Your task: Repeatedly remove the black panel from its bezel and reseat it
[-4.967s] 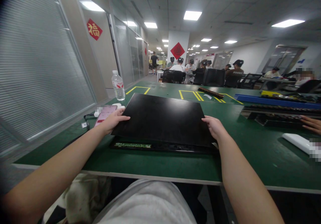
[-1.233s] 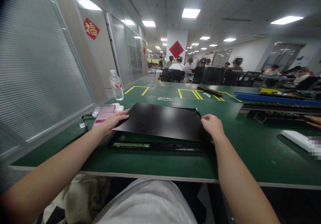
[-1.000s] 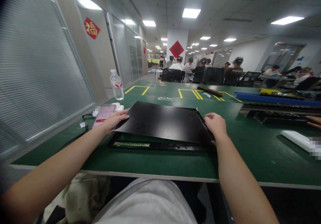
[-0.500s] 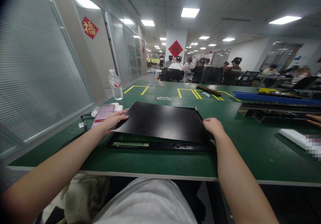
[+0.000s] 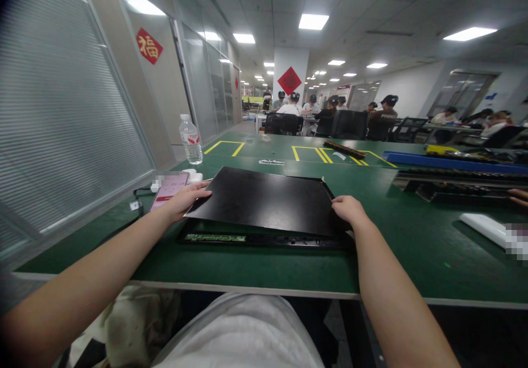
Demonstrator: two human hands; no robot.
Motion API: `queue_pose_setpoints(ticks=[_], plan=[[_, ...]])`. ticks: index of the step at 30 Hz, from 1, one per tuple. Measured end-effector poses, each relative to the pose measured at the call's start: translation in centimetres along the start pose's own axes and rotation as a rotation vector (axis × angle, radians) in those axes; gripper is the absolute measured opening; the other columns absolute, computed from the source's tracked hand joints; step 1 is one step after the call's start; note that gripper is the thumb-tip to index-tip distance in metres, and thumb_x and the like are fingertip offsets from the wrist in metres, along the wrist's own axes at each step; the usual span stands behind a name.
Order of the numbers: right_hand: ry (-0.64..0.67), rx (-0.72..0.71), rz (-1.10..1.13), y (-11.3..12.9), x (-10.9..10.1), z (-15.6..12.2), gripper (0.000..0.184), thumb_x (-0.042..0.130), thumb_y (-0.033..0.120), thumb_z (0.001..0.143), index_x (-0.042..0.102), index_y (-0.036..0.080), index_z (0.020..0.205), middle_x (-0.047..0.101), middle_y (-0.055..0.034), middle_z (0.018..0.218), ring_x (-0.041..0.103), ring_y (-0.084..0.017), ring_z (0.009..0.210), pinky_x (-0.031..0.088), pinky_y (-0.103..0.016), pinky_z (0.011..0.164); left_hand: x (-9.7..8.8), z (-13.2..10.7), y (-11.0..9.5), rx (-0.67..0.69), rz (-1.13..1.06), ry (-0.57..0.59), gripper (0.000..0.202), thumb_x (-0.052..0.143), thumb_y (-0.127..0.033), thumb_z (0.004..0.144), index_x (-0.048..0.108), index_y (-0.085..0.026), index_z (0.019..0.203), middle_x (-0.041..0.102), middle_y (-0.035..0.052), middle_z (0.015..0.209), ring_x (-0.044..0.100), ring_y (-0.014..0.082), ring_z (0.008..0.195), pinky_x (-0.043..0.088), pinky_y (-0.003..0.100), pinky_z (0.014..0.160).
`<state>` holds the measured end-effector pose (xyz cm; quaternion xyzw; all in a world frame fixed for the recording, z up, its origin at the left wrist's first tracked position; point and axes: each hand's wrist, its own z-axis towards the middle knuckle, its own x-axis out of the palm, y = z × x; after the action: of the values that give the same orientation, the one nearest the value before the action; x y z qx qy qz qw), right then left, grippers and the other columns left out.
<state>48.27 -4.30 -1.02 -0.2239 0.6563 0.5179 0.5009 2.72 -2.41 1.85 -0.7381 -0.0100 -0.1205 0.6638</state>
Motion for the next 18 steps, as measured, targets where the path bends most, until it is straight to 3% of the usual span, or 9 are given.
queue_pose_setpoints(ticks=[11,18], plan=[[-0.026,-0.001,0.015,-0.14,0.15,0.04,0.026,0.062,0.017,0.072,0.079,0.021,0.091,0.076,-0.0061,0.097,0.070,-0.023,0.088,0.051,-0.027,0.076,-0.44,0.12,0.07,-0.031,0.036,-0.042,0.050,0.072,-0.003,0.065,0.060,-0.018,0.111,0.075,0.0016,0.074,0.072,0.0201,0.059,0.059,0.029,0.057],[0.022,0.017,0.022,0.00,0.14,-0.01,0.028,0.061,0.017,0.075,0.079,0.020,0.095,0.076,-0.0072,0.099,0.070,-0.023,0.086,0.051,-0.028,0.075,-0.33,0.00,0.16,-0.026,0.086,-0.052,0.046,0.074,-0.004,0.067,0.059,-0.020,0.107,0.073,0.0005,0.071,0.071,0.0201,0.058,0.057,0.029,0.056]])
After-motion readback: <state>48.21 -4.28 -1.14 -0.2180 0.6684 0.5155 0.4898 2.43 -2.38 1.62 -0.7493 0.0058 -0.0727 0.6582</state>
